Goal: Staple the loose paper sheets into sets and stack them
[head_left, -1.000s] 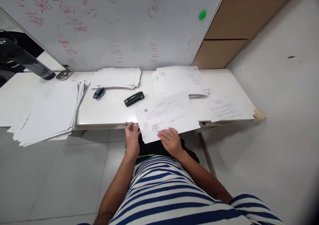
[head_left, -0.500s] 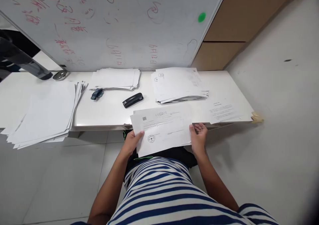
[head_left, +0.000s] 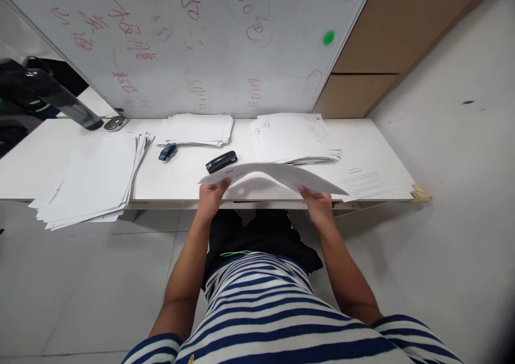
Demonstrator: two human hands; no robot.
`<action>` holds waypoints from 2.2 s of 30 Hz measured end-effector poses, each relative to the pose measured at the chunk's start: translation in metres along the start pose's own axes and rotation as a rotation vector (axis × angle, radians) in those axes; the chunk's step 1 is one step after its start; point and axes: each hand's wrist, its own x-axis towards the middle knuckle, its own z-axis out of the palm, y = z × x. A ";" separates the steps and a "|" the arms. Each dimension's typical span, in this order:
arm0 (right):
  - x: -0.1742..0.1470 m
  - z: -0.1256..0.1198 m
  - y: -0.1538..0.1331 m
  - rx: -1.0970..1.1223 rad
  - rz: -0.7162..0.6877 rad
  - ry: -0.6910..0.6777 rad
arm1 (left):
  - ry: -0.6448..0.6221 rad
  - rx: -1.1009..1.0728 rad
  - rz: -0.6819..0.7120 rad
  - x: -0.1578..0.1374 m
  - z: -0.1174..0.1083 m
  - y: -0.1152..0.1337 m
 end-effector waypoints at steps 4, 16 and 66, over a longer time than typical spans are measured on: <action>-0.006 0.017 0.005 0.022 -0.005 0.020 | -0.029 -0.064 -0.016 -0.002 0.009 -0.016; -0.019 0.006 0.004 -0.203 -0.187 0.091 | -0.095 0.155 0.111 -0.009 0.012 -0.016; 0.027 -0.029 0.044 0.166 0.453 -0.272 | -0.095 0.895 0.266 0.116 0.067 -0.005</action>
